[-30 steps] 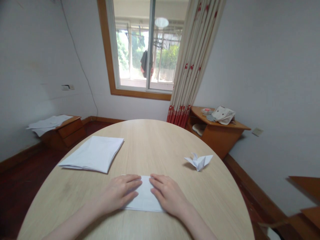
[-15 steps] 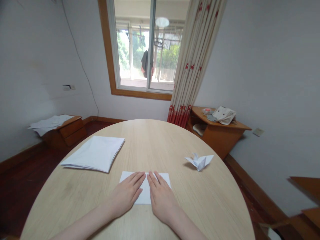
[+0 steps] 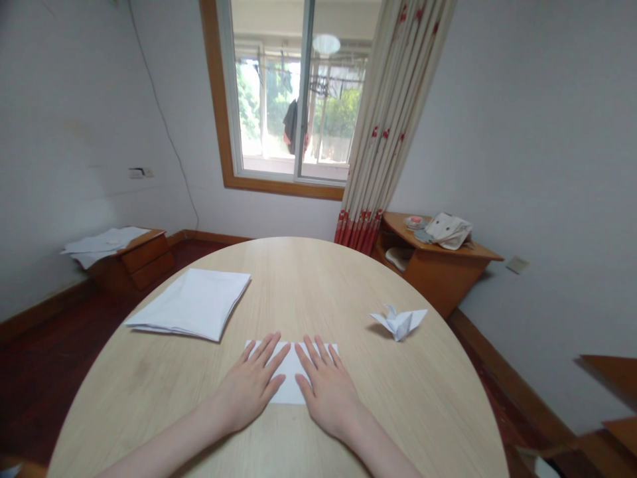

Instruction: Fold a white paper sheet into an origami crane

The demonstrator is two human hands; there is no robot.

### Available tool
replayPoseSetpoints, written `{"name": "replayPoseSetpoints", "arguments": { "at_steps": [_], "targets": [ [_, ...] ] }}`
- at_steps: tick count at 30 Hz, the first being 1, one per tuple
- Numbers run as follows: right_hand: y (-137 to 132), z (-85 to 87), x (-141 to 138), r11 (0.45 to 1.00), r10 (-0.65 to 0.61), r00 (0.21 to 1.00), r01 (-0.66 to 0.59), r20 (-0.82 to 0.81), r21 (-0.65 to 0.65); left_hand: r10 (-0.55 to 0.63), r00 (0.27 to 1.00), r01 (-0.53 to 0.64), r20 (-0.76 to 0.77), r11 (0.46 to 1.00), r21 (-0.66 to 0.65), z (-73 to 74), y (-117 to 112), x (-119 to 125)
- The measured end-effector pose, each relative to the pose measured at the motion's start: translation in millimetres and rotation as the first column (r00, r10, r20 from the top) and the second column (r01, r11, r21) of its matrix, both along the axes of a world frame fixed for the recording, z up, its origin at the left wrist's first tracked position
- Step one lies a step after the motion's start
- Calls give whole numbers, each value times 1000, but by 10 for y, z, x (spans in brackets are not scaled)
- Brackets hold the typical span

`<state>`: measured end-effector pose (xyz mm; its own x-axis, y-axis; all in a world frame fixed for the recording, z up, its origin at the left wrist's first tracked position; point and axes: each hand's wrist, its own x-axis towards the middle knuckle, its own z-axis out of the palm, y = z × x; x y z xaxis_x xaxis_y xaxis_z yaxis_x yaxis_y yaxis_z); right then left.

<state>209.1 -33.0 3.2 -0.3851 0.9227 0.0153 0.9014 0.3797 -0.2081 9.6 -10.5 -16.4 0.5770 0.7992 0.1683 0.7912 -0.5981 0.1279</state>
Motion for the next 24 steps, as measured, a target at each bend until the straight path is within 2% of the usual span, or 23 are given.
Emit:
{"name": "replayPoseSetpoints", "arguments": {
  "at_steps": [5, 15, 18, 24],
  "targets": [
    [23, 56, 77, 997, -41, 999, 43, 28, -67, 65, 998, -66, -20, 997, -34, 56, -4, -9],
    [33, 110, 274, 993, -46, 999, 48, 27, -105, 120, 993, -120, -15, 993, 6, -44, 30, -114],
    [37, 175, 337, 986, -41, 999, 44, 23, -158, 103, 994, -103, -27, 994, -24, 27, 43, -157],
    [50, 274, 410, 965, -37, 999, 35, -2, -260, 54, 994, -63, -90, 993, -96, 303, 108, -215]
  ]
}}
